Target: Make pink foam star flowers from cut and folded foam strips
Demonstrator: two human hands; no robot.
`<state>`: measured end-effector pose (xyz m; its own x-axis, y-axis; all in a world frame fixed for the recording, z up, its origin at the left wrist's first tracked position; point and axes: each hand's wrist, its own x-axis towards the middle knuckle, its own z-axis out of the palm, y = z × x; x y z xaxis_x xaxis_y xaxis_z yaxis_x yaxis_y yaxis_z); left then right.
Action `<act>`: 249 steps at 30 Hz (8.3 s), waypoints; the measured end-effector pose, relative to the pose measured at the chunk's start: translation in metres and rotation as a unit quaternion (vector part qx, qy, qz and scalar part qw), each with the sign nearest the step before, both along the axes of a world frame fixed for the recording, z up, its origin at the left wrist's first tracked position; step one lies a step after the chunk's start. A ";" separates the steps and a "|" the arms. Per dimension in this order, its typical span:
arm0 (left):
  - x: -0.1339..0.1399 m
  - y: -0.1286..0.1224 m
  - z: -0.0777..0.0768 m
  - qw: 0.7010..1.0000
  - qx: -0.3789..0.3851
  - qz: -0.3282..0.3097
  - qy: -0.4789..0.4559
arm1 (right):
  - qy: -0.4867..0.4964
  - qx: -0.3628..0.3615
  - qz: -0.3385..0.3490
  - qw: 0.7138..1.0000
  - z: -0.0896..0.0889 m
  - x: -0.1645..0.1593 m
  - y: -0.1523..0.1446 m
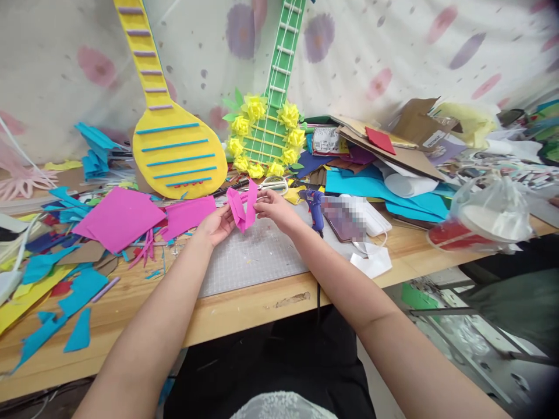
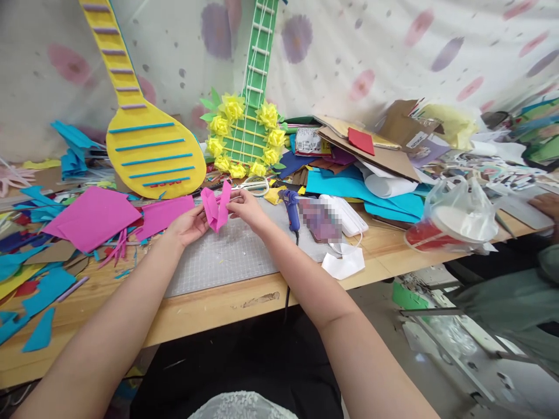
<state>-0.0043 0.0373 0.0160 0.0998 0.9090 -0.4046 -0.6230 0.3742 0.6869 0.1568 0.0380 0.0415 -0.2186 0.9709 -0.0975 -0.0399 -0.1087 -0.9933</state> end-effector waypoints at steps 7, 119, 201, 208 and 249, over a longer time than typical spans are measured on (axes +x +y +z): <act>0.002 -0.002 -0.001 0.999 0.032 -0.010 0.031 | -0.201 0.111 -0.032 0.973 -0.014 -0.020 0.009; 0.003 -0.016 0.005 0.946 0.110 -0.213 0.219 | 0.050 0.033 0.035 0.998 -0.032 0.002 0.012; 0.008 -0.007 -0.022 0.864 0.275 0.019 0.420 | -0.058 0.003 -0.024 0.998 -0.029 -0.006 0.006; 0.008 -0.006 -0.021 0.867 0.240 0.014 0.437 | -0.066 -0.006 -0.022 0.998 -0.030 -0.006 0.005; 0.003 -0.007 -0.008 0.974 0.171 -0.056 0.139 | 0.094 -0.029 0.056 0.994 -0.040 -0.008 0.008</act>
<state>-0.0010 0.0306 0.0084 0.1363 0.9851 -0.1054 -0.3645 0.1488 0.9193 0.1490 0.0463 0.0013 -0.3436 0.9338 -0.0998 -0.2078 -0.1792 -0.9616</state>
